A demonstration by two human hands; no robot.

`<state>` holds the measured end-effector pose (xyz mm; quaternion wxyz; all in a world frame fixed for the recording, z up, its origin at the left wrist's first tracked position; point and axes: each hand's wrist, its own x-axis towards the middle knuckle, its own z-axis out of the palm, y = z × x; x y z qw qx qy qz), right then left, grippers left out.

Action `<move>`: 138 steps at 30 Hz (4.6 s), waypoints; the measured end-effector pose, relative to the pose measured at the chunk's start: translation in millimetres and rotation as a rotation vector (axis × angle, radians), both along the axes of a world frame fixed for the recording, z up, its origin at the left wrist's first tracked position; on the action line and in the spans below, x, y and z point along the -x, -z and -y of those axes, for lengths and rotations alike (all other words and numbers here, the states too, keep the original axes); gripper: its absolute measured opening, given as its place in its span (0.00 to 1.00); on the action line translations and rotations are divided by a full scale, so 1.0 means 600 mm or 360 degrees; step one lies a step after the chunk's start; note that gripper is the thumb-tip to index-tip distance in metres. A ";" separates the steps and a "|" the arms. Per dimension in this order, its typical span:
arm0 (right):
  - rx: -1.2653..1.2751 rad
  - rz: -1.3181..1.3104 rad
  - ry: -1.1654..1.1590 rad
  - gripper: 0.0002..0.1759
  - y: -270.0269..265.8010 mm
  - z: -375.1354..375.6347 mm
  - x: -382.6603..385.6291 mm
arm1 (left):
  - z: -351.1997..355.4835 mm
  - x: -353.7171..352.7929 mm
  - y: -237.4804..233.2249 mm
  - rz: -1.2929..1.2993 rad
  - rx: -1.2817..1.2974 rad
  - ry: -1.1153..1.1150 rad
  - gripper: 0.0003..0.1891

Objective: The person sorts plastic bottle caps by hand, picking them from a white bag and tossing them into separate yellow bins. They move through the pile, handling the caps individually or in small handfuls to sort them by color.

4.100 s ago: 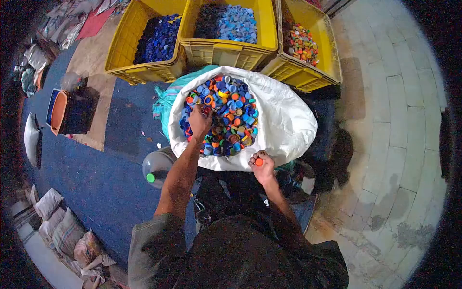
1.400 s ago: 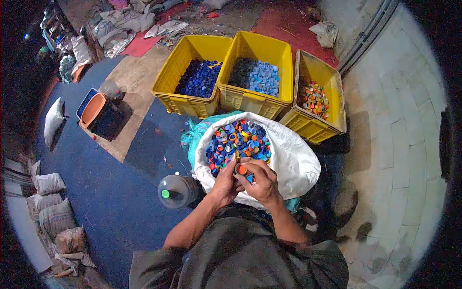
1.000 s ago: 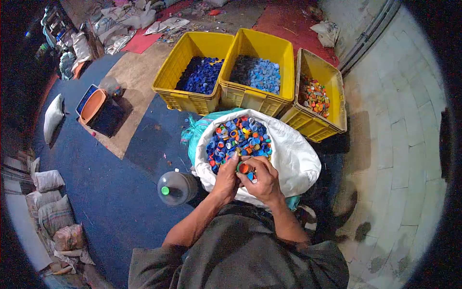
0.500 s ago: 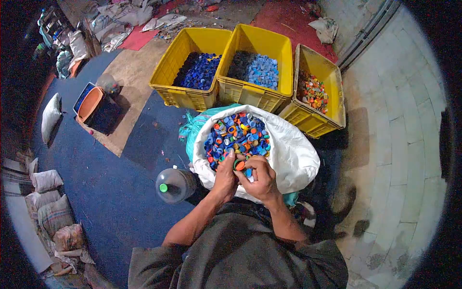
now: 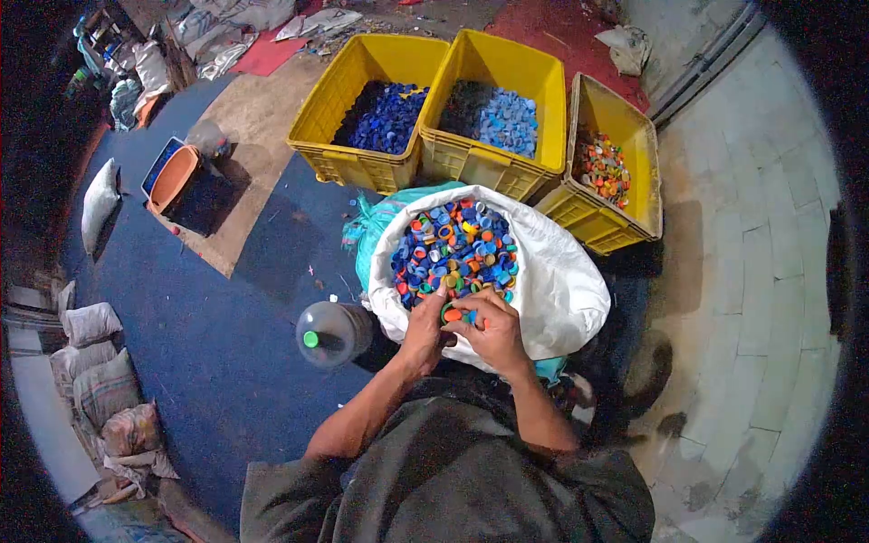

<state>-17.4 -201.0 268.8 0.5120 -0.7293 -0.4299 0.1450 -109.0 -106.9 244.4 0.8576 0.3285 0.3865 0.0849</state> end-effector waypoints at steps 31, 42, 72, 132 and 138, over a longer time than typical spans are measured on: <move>0.0025 0.0304 0.0236 0.26 0.023 0.011 -0.009 | 0.013 -0.022 0.015 0.0424 0.0188 -0.0082 0.17; -0.0160 0.0544 0.0093 0.22 0.037 0.010 -0.013 | 0.009 -0.011 0.015 0.0473 0.0071 -0.0041 0.19; 0.0288 -0.0069 -0.0006 0.13 0.003 0.032 -0.003 | 0.033 0.005 0.018 0.0440 -0.0027 -0.0045 0.16; -0.0602 -0.2555 0.0880 0.10 0.227 0.062 -0.008 | -0.202 -0.130 0.455 -0.0847 -0.1987 0.0037 0.20; -0.0608 -0.2548 0.0891 0.09 0.226 0.054 -0.017 | -0.217 -0.126 0.457 -0.0793 -0.2134 0.0124 0.18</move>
